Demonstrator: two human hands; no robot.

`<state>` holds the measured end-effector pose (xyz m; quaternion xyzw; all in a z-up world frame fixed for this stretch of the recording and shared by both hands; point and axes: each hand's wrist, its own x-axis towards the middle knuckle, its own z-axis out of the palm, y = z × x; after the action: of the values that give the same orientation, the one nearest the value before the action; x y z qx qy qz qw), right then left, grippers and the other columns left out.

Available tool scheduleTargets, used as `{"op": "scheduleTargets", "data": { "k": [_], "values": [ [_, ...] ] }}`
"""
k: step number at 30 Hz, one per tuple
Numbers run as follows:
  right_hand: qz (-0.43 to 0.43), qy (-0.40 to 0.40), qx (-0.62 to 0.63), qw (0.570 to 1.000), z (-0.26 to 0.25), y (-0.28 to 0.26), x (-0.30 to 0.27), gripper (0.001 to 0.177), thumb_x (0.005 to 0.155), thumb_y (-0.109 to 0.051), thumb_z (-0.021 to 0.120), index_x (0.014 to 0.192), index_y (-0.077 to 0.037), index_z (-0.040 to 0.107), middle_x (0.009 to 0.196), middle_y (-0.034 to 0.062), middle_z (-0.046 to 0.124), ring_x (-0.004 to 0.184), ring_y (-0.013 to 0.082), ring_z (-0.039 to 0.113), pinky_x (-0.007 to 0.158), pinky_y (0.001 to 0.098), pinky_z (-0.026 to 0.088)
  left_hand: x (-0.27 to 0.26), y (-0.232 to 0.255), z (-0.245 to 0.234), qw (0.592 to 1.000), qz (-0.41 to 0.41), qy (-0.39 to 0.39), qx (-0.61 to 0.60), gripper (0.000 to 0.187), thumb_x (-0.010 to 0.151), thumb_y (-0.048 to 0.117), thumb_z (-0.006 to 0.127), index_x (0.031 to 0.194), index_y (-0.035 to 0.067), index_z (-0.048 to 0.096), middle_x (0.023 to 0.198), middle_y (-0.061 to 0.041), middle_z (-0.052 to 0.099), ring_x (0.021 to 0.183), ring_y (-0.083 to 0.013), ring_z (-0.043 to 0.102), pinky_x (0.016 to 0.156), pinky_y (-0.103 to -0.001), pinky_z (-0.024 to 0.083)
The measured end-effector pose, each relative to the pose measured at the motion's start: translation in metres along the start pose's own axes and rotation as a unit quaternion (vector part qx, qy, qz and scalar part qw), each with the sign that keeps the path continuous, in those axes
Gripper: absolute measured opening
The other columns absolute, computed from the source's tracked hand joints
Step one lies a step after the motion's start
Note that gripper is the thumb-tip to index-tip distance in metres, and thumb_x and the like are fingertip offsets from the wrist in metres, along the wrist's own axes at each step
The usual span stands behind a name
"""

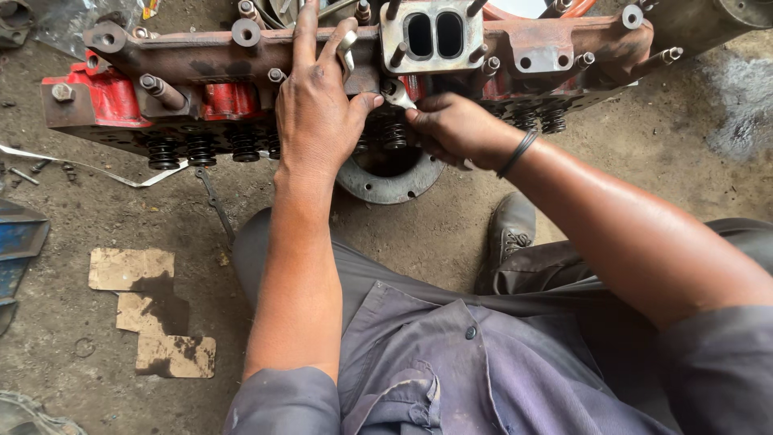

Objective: The person assembles an engine manifold by placing washers and nuts onto bolts by hand and then tightening them using a wrench.

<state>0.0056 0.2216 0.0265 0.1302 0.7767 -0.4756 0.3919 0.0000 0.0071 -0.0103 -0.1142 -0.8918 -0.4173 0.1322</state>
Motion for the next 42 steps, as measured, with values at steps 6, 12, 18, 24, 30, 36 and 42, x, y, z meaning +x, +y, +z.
{"op": "scheduleTargets", "data": {
  "k": [6, 12, 18, 24, 30, 36, 42],
  "values": [
    [-0.028, -0.028, 0.047, 0.998, -0.008, 0.01, -0.002, 0.036, 0.106, -0.034, 0.051, 0.09, -0.004, 0.064, 0.052, 0.0026, 0.05, 0.04, 0.0147, 0.046, 0.039, 0.0306, 0.034, 0.0, 0.002, -0.003, 1.0, 0.018, 0.005, 0.012, 0.082, 0.073, 0.028, 0.099, 0.142, 0.009, 0.058, 0.148, -0.008, 0.051, 0.114, -0.0304, 0.072, 0.098, -0.038, 0.06],
    [0.052, -0.06, 0.29, 0.954, 0.02, 0.013, -0.003, 0.037, 0.106, -0.037, 0.054, 0.077, -0.015, 0.05, 0.055, -0.0069, 0.034, 0.044, 0.0099, 0.029, 0.042, 0.0289, 0.024, -0.002, 0.001, 0.003, 0.998, 0.035, 0.048, -0.004, 0.078, 0.074, 0.022, 0.101, 0.138, 0.008, 0.058, 0.144, -0.009, 0.055, 0.114, -0.0319, 0.072, 0.097, -0.039, 0.06],
    [0.023, 0.175, 0.525, 0.832, 0.138, -0.02, 0.007, 0.031, 0.101, -0.039, 0.05, 0.081, -0.016, 0.054, 0.059, -0.0035, 0.046, 0.049, 0.0112, 0.043, 0.047, 0.0297, 0.032, -0.006, 0.002, 0.003, 0.999, 0.01, 0.036, -0.031, 0.075, 0.075, 0.015, 0.099, 0.139, 0.011, 0.059, 0.139, -0.007, 0.059, 0.106, -0.0296, 0.075, 0.092, -0.04, 0.061],
    [-0.025, 0.123, 0.482, 0.867, 0.135, -0.002, 0.003, 0.034, 0.103, -0.044, 0.048, 0.085, -0.015, 0.055, 0.058, -0.0015, 0.045, 0.046, 0.0129, 0.04, 0.041, 0.0314, 0.03, -0.003, -0.001, 0.0, 0.999, 0.032, 0.034, -0.005, 0.083, 0.075, 0.021, 0.102, 0.143, 0.009, 0.056, 0.143, -0.009, 0.056, 0.112, -0.0337, 0.071, 0.094, -0.041, 0.06],
    [-0.03, 0.03, 0.245, 0.969, 0.044, 0.036, -0.006, 0.034, 0.105, -0.039, 0.052, 0.09, -0.009, 0.059, 0.057, -0.0008, 0.046, 0.046, 0.0123, 0.04, 0.041, 0.0299, 0.033, -0.003, -0.001, -0.008, 0.999, 0.04, 0.001, -0.009, 0.083, 0.076, 0.016, 0.099, 0.146, 0.01, 0.055, 0.15, -0.009, 0.053, 0.123, -0.0337, 0.068, 0.104, -0.041, 0.057],
    [-0.002, -0.043, 0.045, 0.998, -0.006, 0.012, 0.0, 0.034, 0.105, -0.037, 0.052, 0.093, -0.006, 0.061, 0.054, 0.0008, 0.046, 0.041, 0.0121, 0.04, 0.038, 0.03, 0.032, -0.004, 0.0, -0.008, 0.999, 0.045, 0.004, -0.018, 0.089, 0.077, 0.016, 0.099, 0.151, 0.01, 0.052, 0.155, -0.009, 0.049, 0.131, -0.0341, 0.064, 0.111, -0.04, 0.055],
    [0.026, 0.011, 0.071, 0.997, 0.012, 0.007, 0.002, 0.036, 0.103, -0.04, 0.058, 0.084, -0.009, 0.06, 0.057, -0.002, 0.052, 0.043, 0.0107, 0.045, 0.039, 0.0294, 0.036, -0.004, 0.002, -0.006, 0.999, 0.031, 0.01, -0.033, 0.085, 0.079, 0.018, 0.1, 0.147, 0.006, 0.052, 0.155, -0.009, 0.05, 0.135, -0.0323, 0.062, 0.114, -0.038, 0.054]
  ]
}}
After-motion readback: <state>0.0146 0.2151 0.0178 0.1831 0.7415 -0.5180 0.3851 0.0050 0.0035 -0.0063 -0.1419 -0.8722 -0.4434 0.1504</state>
